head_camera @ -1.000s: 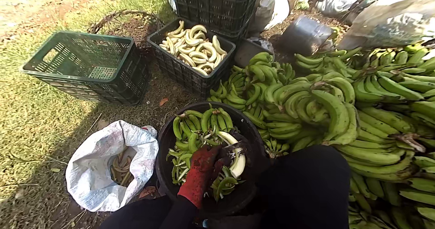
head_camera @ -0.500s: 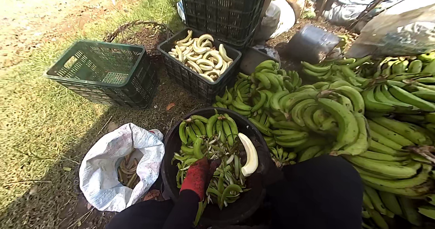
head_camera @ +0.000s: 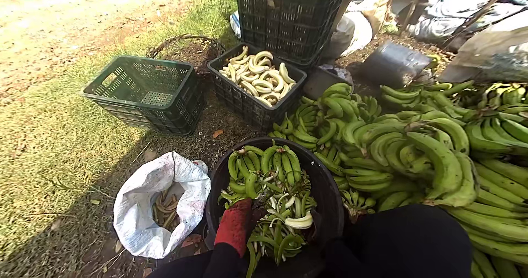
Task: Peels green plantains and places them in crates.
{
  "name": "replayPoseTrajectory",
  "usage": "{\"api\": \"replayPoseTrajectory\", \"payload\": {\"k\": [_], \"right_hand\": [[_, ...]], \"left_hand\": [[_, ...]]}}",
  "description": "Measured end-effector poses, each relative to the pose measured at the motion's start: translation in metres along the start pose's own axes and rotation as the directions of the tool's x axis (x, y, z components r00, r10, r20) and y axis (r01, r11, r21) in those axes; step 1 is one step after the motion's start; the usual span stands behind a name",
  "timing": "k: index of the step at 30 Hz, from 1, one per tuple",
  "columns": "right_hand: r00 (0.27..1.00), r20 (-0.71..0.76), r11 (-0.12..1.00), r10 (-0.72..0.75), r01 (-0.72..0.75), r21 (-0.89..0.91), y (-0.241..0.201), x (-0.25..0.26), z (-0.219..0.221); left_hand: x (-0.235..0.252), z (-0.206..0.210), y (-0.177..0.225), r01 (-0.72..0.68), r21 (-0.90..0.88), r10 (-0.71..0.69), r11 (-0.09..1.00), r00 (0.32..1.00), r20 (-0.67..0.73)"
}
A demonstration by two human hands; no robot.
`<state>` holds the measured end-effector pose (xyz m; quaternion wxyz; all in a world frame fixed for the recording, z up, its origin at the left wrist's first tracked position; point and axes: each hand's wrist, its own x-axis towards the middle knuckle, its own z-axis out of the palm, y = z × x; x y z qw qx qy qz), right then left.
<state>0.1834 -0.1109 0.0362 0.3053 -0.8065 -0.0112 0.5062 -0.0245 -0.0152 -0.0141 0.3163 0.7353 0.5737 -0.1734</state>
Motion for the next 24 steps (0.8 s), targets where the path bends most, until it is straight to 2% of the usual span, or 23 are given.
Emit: {"api": "replayPoseTrajectory", "payload": {"k": [2,4,5,6,7,8,9,10,12,14,16,18,19,21,24], "right_hand": [[0.999,0.042,0.998,-0.025,0.022,0.058,0.031,0.043,0.005],[0.994,-0.024,0.992,-0.103,0.104,0.072,0.07,0.098,0.021],[0.995,-0.013,0.994,-0.099,0.1,0.039,0.07,0.104,0.023],[0.999,0.025,0.996,-0.044,0.042,0.081,0.061,0.097,0.023],[0.997,0.075,0.98,0.022,-0.037,0.197,0.05,0.086,0.024],[0.995,0.094,0.949,0.018,-0.046,0.312,0.05,0.087,0.029],[0.999,-0.025,0.921,-0.033,0.04,0.387,0.054,0.107,0.048],[0.997,-0.043,0.888,-0.07,0.082,0.452,0.044,0.124,0.061],[0.987,0.036,0.834,-0.158,0.114,0.54,-0.02,0.129,0.072],[0.959,0.109,0.69,-0.263,0.107,0.716,-0.116,0.121,0.08],[0.876,0.148,0.483,-0.459,0.106,0.869,-0.205,0.098,0.083],[0.767,0.199,0.381,-0.61,0.063,0.923,-0.264,0.066,0.079],[0.754,0.195,0.37,-0.627,0.068,0.927,-0.278,0.052,0.078],[0.761,0.189,0.428,-0.621,0.127,0.895,-0.278,0.041,0.077],[0.797,0.209,0.644,-0.567,0.271,0.716,-0.222,0.079,0.081]], "left_hand": [[-0.003,-0.006,-0.005,0.023,-0.011,-0.023,1.0,1.0,-0.019],[-0.004,-0.01,-0.008,0.031,-0.018,-0.031,0.999,0.999,-0.016],[-0.005,-0.011,-0.009,0.03,-0.021,-0.03,0.999,0.999,-0.011],[-0.007,-0.011,-0.009,0.026,-0.024,-0.027,0.999,1.0,-0.007],[-0.008,-0.011,-0.009,0.023,-0.027,-0.023,0.999,1.0,0.001],[-0.009,-0.011,-0.009,0.018,-0.034,-0.018,0.999,1.0,0.004],[-0.01,-0.01,-0.008,0.018,-0.039,-0.018,0.999,1.0,0.005],[-0.01,-0.01,-0.008,0.021,-0.043,-0.021,0.999,1.0,0.007],[-0.01,-0.011,-0.005,0.022,-0.052,-0.02,0.998,0.999,0.027],[-0.008,-0.016,-0.003,0.023,-0.059,-0.02,0.998,0.998,0.054],[-0.007,-0.017,-0.002,0.025,-0.068,-0.021,0.997,0.998,0.053],[-0.007,-0.021,-0.003,0.025,-0.078,-0.022,0.997,0.999,0.039],[-0.007,-0.024,-0.005,0.024,-0.085,-0.022,0.996,1.0,0.019],[-0.009,-0.036,-0.011,0.03,-0.104,-0.034,0.994,0.999,-0.035],[-0.018,-0.054,-0.024,0.031,-0.175,-0.061,0.984,0.984,-0.166]]}}
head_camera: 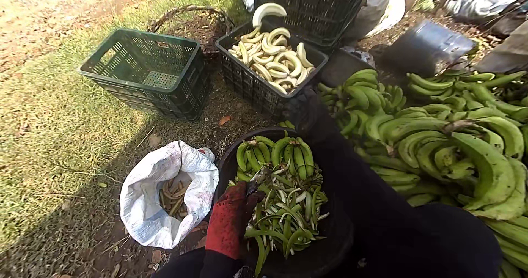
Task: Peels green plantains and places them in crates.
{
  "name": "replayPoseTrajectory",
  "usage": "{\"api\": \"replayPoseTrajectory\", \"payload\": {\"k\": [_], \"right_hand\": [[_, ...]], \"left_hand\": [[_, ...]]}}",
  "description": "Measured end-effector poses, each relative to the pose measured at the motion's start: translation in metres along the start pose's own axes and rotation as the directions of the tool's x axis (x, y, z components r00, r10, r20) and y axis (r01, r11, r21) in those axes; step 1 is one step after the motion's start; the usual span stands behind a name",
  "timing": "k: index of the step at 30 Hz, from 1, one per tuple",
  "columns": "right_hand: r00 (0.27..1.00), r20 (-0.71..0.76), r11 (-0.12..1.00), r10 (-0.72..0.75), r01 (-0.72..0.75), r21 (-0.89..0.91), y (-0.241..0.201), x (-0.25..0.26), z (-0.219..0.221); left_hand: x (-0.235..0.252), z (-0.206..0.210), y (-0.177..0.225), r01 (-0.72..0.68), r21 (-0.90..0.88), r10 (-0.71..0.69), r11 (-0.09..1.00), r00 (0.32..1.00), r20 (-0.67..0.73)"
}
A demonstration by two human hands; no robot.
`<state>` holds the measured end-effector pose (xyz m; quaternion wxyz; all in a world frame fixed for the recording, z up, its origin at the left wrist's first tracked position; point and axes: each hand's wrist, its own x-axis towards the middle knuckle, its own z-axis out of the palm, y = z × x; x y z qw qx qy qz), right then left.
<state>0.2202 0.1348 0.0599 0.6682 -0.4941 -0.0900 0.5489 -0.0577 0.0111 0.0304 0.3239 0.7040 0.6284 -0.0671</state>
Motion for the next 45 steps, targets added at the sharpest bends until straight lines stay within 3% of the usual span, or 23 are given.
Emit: {"api": "replayPoseTrajectory", "payload": {"k": [2,4,6,7,8,9,11,13,16,20,22,24,26,29,31,34,37,40,42,45], "right_hand": [[0.996,-0.038,0.956,0.078,-0.086,-0.281,0.062,0.009,-0.045],[0.989,-0.089,0.789,0.119,-0.149,-0.596,0.126,-0.002,-0.069],[0.998,-0.022,0.416,0.062,-0.046,-0.908,0.172,-0.024,-0.074],[0.993,0.108,0.139,0.055,0.099,-0.985,0.191,-0.033,-0.071],[0.956,0.274,-0.111,0.101,0.284,-0.952,0.205,-0.041,-0.064],[0.892,0.399,-0.249,0.215,0.445,-0.86,0.213,-0.047,-0.054],[0.764,0.412,-0.35,0.497,0.611,-0.71,0.213,-0.056,-0.03],[0.744,0.275,-0.453,0.609,0.611,-0.649,0.206,-0.062,-0.014],[0.791,0.026,-0.58,0.611,0.47,-0.665,0.196,-0.069,-0.001],[0.864,-0.033,-0.652,0.502,0.353,-0.671,0.229,-0.057,-0.056],[0.876,-0.109,-0.671,0.469,0.273,-0.69,0.219,-0.065,-0.076],[0.866,-0.117,-0.599,0.486,0.232,-0.766,0.198,-0.075,-0.095],[0.853,-0.091,-0.449,0.514,0.177,-0.876,0.19,-0.072,-0.131],[0.922,0.01,-0.166,0.387,0.08,-0.983,0.206,-0.058,-0.207],[0.968,0.042,0.096,0.247,0.019,-0.995,0.188,-0.064,-0.227],[0.999,0.018,0.535,0.048,-0.01,-0.845,0.137,-0.089,-0.224],[0.971,0.226,0.862,-0.075,0.177,-0.474,0.102,-0.1,-0.224],[0.955,0.297,0.981,0.009,0.048,-0.186,0.073,-0.119,-0.21],[0.966,0.259,0.985,0.016,0.029,-0.168,0.063,-0.13,-0.203],[0.972,0.214,0.978,-0.095,0.131,-0.16,0.07,-0.13,-0.215]], "left_hand": [[-0.005,-0.013,-0.006,0.008,-0.052,-0.011,0.999,0.997,-0.074],[-0.01,-0.021,-0.01,0.002,-0.074,-0.011,0.997,0.993,-0.12],[-0.014,-0.026,-0.01,-0.002,-0.078,-0.008,0.997,0.991,-0.133],[-0.016,-0.028,-0.009,-0.012,-0.077,0.001,0.997,0.989,-0.147],[-0.017,-0.029,-0.007,-0.029,-0.078,0.016,0.997,0.987,-0.162],[-0.018,-0.028,-0.007,-0.056,-0.08,0.041,0.995,0.982,-0.185],[-0.02,-0.027,-0.008,-0.11,-0.1,0.085,0.989,0.972,-0.22],[-0.021,-0.027,-0.007,-0.107,-0.103,0.084,0.989,0.975,-0.207],[-0.02,-0.025,-0.007,-0.101,-0.082,0.082,0.992,0.975,-0.205],[-0.023,-0.026,-0.003,-0.051,-0.113,0.042,0.992,0.996,-0.079],[-0.023,-0.023,0.001,-0.029,-0.092,0.025,0.995,0.999,-0.045],[-0.022,-0.019,0.005,-0.032,-0.081,0.029,0.996,0.999,-0.029],[-0.02,-0.013,0.01,-0.051,-0.074,0.051,0.996,0.999,-0.005],[-0.016,-0.003,0.014,-0.092,-0.082,0.093,0.992,0.996,0.011],[-0.012,0.007,0.017,-0.15,-0.165,0.148,0.975,0.989,-0.02],[-0.002,0.024,0.025,-0.244,-0.34,0.254,0.908,0.967,-0.015],[0.007,0.047,0.038,-0.344,-0.328,0.345,0.88,0.937,-0.056],[0.003,0.067,0.055,-0.418,-0.307,0.417,0.855,0.906,-0.07],[-0.003,0.078,0.065,-0.483,-0.258,0.478,0.837,0.874,-0.087],[-0.008,0.093,0.075,-0.569,-0.169,0.563,0.804,0.822,-0.089]]}}
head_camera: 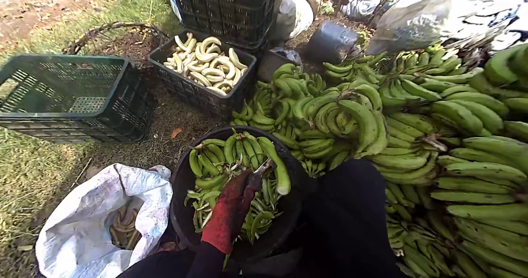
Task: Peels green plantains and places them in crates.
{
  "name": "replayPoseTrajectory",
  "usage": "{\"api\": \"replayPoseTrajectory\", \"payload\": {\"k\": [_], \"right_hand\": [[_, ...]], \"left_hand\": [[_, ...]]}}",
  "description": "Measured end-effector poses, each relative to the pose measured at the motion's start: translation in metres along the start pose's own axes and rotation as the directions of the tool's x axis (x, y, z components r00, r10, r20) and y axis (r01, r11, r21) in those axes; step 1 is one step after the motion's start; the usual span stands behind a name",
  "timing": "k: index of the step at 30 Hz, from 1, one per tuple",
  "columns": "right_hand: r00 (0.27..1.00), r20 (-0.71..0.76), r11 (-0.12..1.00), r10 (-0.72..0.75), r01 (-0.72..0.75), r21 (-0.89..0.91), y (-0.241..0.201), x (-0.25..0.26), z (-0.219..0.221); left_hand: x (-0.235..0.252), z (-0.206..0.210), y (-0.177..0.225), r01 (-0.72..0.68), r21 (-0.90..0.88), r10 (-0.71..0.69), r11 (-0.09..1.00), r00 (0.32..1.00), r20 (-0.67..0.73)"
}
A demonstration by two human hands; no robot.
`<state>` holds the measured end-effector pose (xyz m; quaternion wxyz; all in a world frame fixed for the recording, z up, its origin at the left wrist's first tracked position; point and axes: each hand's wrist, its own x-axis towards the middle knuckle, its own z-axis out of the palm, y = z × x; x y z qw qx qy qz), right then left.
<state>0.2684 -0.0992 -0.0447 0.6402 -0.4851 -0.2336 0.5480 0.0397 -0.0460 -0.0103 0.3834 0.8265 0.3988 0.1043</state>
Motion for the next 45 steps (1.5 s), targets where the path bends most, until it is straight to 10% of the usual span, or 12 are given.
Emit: {"api": "replayPoseTrajectory", "payload": {"k": [15,20,25,31,40,45], "right_hand": [[0.981,0.026,0.972,0.19,-0.192,0.135,-0.01,0.008,0.006],[0.993,0.079,0.995,0.092,-0.088,-0.047,-0.003,0.012,0.009],[0.945,-0.007,0.91,-0.328,0.314,-0.27,0.021,-0.002,0.038],[0.928,-0.179,0.943,0.328,-0.333,0.001,0.049,-0.034,0.072],[0.953,-0.24,0.942,-0.186,0.103,-0.319,0.031,0.027,0.011],[0.988,-0.145,0.989,-0.053,0.032,-0.144,0.016,0.021,0.043]], "left_hand": [[-0.012,0.002,0.005,-0.075,-0.026,0.078,0.997,0.986,0.146],[-0.003,0.003,-0.008,-0.068,-0.006,0.068,0.998,0.982,0.174],[0.011,0.001,-0.009,0.09,0.199,-0.086,0.976,0.996,-0.031],[0.033,-0.02,-0.026,0.412,0.187,-0.331,0.892,0.876,-0.35],[-0.017,-0.01,-0.006,0.223,-0.256,-0.173,0.941,0.963,0.205],[-0.006,-0.011,-0.01,0.146,-0.05,-0.144,0.988,0.989,0.041]]}}
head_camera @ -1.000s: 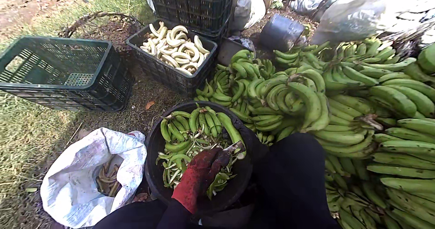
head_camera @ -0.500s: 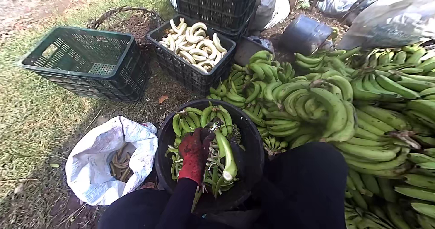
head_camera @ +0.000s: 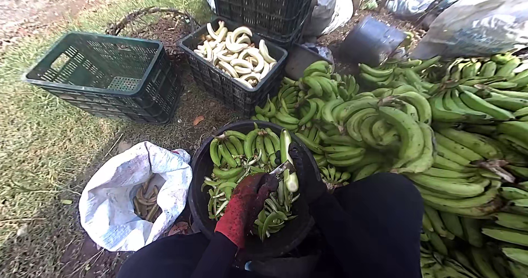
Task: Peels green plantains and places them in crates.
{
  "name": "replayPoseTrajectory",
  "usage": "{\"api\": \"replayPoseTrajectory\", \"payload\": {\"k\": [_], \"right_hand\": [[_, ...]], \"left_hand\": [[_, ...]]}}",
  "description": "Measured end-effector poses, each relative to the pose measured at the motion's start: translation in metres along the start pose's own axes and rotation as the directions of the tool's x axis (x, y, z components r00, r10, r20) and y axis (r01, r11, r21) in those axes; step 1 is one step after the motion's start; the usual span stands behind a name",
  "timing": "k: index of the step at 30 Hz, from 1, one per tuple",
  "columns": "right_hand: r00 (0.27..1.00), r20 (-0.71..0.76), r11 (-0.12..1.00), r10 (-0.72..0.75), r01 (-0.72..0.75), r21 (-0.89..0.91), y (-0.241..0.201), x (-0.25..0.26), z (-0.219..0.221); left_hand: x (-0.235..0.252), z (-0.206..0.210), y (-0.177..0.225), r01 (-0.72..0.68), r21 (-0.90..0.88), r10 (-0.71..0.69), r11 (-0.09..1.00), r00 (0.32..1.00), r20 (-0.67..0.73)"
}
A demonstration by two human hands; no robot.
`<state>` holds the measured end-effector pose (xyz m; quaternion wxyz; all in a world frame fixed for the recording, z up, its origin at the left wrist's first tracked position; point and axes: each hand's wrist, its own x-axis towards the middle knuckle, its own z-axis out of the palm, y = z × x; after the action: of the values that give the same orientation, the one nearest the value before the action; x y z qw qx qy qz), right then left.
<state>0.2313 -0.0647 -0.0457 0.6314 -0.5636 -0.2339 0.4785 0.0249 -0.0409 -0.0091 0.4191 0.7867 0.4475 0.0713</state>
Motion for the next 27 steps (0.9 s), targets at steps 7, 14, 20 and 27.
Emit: {"api": "replayPoseTrajectory", "payload": {"k": [7,14,20,27], "right_hand": [[0.868,0.32,0.92,0.379,-0.39,-0.032,0.044,-0.046,0.001],[0.994,-0.1,0.967,-0.039,0.063,0.246,-0.002,-0.01,0.017],[0.847,-0.506,0.945,-0.164,0.283,0.167,-0.023,0.027,0.036],[0.993,0.019,0.993,0.116,-0.116,-0.004,-0.016,-0.014,0.039]], "left_hand": [[0.031,-0.022,-0.005,0.167,0.262,-0.059,0.951,0.925,-0.375],[-0.011,0.012,0.012,-0.014,0.011,0.015,1.0,0.997,-0.072],[-0.014,0.011,0.019,0.032,0.0,-0.032,0.999,0.989,-0.143],[0.015,-0.002,0.003,0.09,0.132,-0.062,0.987,0.978,-0.201]]}}
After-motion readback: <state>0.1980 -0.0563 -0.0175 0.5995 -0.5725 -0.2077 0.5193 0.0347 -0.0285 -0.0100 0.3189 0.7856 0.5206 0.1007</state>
